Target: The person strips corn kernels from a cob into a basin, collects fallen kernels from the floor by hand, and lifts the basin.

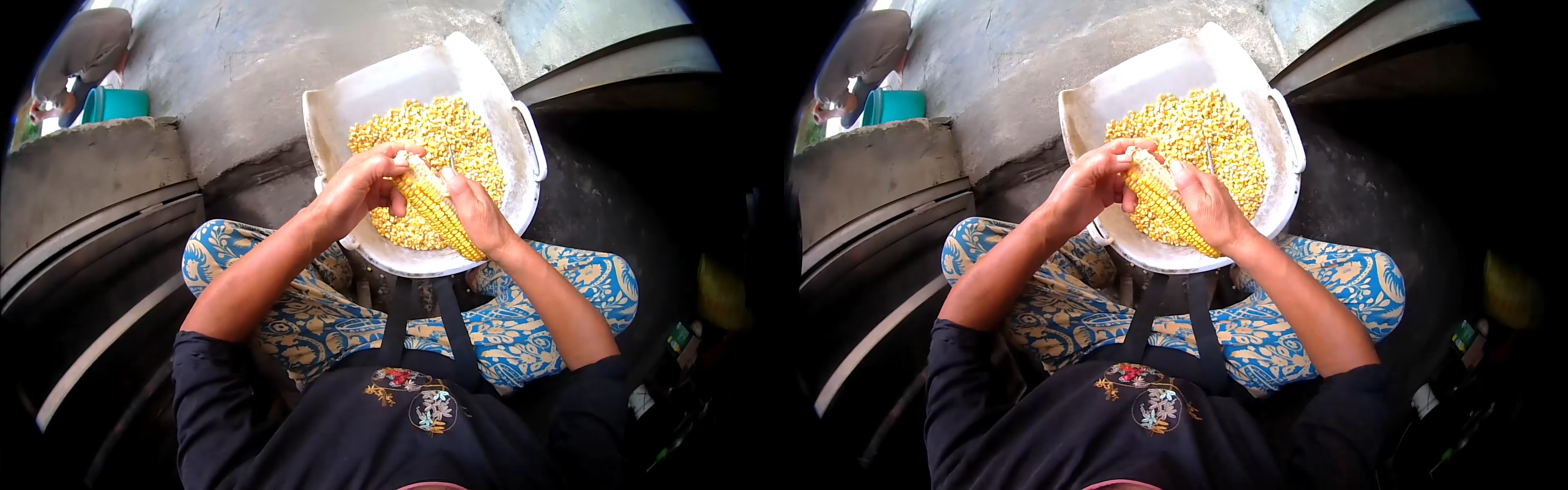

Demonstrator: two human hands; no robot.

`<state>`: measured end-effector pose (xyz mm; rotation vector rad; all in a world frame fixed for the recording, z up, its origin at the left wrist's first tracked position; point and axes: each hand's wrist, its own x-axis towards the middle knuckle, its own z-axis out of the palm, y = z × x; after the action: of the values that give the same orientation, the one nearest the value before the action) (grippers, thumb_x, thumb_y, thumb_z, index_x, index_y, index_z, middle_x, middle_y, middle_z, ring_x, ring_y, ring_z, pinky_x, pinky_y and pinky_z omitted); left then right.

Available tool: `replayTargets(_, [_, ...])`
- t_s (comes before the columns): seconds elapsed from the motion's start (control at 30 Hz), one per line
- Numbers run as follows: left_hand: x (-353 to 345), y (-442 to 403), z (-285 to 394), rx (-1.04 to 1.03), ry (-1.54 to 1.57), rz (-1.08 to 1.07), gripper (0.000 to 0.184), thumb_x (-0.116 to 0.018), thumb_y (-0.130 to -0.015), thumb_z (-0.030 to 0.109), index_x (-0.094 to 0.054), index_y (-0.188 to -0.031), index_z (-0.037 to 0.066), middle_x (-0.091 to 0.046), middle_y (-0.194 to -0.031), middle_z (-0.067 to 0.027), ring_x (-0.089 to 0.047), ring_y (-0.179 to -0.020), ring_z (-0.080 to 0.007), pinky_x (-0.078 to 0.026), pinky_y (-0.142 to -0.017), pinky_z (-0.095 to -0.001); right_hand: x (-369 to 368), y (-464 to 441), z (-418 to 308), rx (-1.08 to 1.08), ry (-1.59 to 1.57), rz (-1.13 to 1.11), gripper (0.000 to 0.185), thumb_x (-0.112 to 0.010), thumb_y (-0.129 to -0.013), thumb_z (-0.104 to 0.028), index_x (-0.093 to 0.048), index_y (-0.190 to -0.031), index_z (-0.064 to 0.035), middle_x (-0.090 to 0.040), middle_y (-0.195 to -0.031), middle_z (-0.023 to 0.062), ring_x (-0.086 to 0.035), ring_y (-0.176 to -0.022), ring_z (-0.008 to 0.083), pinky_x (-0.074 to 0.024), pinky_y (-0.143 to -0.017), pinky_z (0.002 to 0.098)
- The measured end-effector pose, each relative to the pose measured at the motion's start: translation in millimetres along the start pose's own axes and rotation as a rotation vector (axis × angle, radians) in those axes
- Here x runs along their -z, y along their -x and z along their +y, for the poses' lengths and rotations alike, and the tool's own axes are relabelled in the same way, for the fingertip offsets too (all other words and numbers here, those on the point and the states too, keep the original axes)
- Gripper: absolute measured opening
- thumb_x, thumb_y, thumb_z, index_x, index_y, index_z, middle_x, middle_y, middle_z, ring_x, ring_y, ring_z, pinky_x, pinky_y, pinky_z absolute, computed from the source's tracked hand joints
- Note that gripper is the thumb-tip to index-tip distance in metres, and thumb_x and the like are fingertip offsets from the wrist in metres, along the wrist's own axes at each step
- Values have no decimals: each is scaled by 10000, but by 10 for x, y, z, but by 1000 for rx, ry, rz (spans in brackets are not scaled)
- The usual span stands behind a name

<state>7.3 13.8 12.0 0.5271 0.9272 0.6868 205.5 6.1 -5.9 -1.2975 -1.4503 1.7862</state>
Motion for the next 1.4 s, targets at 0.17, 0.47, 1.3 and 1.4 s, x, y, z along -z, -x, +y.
replayTargets(0.17, [-60,22,-30,23,-299,91,280,-491,-905,331,-535,-997,70,-534,-765,-4,-494,-539,-93,-409,-511,-210,-36,60,-49,-32,205,-10,501,-317,-959,-413,-545,-982,32,-592,-838,171,-579,-832,253,-420,-765,346])
replayTargets(0.47, [-129,40,-31,55,-401,139,279,-502,-901,371,-519,-957,98,-505,-680,21,-465,-522,-62,-364,-476,-193,-101,36,-198,-117,298,-148,691,-431,-833,-647,-517,-1091,-11,-619,-930,195,-605,-920,329,-447,-792,382])
replayTargets(1.3, [-98,47,36,24,-403,206,240,-492,-894,322,-523,-950,90,-499,-748,21,-443,-555,-54,-374,-508,-178,-4,42,-157,-63,272,-138,608,-429,-888,-543,-495,-1161,-4,-613,-931,239,-614,-923,317,-452,-780,392])
replayTargets(1.4, [-100,37,-5,-3,-407,203,227,-485,-897,310,-521,-948,92,-503,-764,17,-452,-576,-56,-384,-509,-184,-54,37,-68,-17,197,-68,491,-398,-928,-452,-576,-923,6,-616,-797,179,-603,-774,228,-454,-711,346])
